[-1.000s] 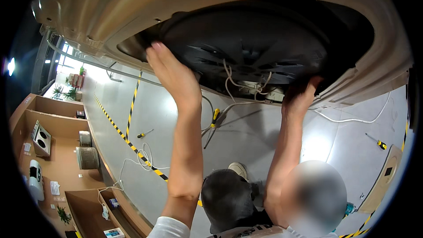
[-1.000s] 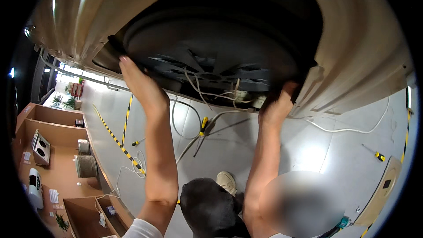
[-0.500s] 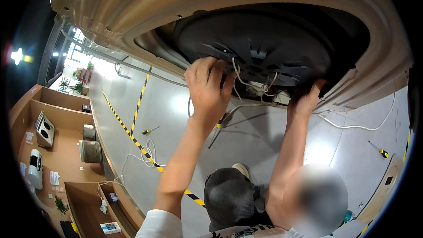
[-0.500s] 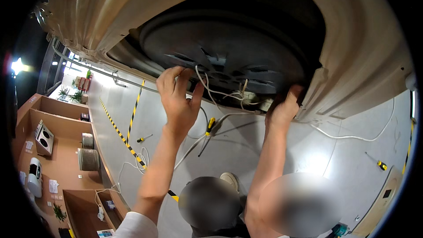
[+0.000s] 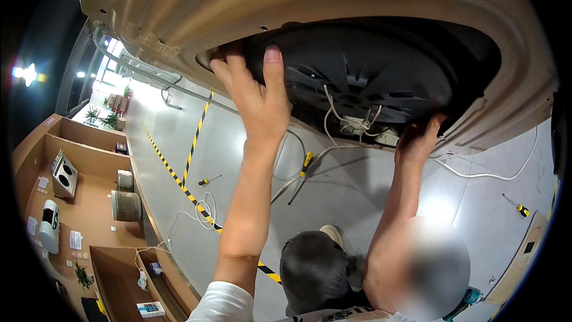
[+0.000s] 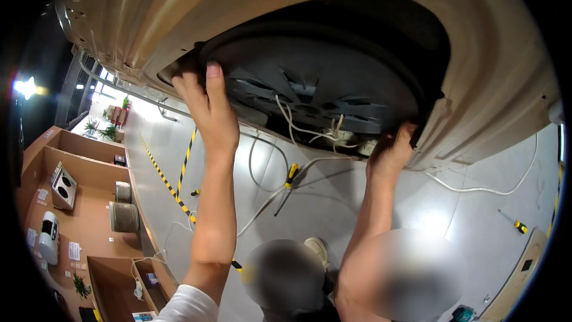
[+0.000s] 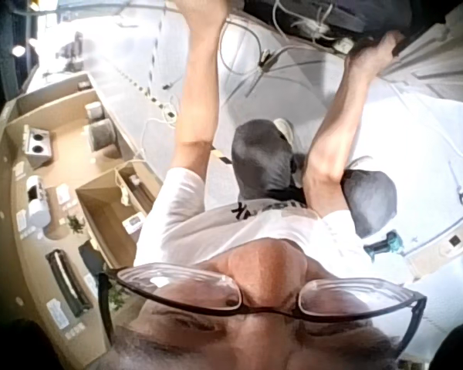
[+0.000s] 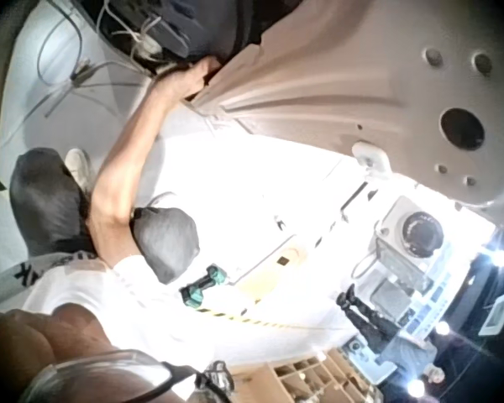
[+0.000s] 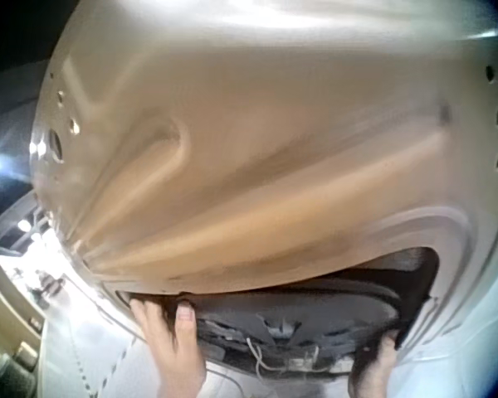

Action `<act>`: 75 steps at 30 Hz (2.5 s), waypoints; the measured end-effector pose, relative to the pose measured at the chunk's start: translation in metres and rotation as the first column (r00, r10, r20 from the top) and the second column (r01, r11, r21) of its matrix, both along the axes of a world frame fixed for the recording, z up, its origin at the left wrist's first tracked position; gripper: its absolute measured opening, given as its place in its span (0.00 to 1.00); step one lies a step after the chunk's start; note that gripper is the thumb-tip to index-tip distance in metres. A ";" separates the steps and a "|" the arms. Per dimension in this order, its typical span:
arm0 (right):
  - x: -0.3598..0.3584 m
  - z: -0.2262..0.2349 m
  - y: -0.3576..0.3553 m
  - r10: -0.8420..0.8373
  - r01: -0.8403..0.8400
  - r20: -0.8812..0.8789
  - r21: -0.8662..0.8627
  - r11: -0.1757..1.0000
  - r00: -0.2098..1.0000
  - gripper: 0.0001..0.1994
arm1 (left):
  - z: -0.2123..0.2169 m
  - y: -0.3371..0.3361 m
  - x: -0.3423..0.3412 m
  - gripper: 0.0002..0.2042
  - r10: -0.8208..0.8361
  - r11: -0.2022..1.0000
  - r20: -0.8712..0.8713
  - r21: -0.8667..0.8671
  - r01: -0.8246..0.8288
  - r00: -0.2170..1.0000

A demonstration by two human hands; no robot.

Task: The person removes a circular plastic cover from the back of an appliance by hand, uses a tool to loosen the central rotor, and then detaches a control module box from the frame.

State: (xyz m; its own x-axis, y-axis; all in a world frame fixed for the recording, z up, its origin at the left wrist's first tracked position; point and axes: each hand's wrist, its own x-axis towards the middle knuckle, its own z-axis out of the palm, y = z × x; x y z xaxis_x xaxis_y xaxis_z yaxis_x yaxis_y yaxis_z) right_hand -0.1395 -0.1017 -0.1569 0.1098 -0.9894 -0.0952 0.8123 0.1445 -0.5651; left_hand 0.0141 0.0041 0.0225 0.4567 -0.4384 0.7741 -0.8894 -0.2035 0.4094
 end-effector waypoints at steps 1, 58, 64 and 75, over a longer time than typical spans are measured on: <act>0.000 0.000 -0.001 -0.010 0.010 0.006 -0.001 1.000 1.000 0.34 | 0.004 -0.002 0.000 0.30 -0.013 0.999 -0.016 0.039 0.014 1.000; -0.004 0.033 0.025 -0.080 0.082 -0.019 0.167 0.982 0.997 0.09 | -0.001 -0.005 -0.018 0.31 0.095 0.995 -0.169 -0.004 -0.097 0.981; -0.005 0.038 0.027 -0.088 0.106 -0.158 0.112 0.988 0.984 0.08 | 0.000 -0.003 -0.017 0.21 0.057 0.998 -0.156 0.001 -0.057 0.986; -0.009 0.040 0.033 -0.075 0.077 -0.033 0.084 0.993 0.997 0.05 | -0.002 -0.008 -0.021 0.29 0.160 0.987 -0.095 0.002 -0.161 0.983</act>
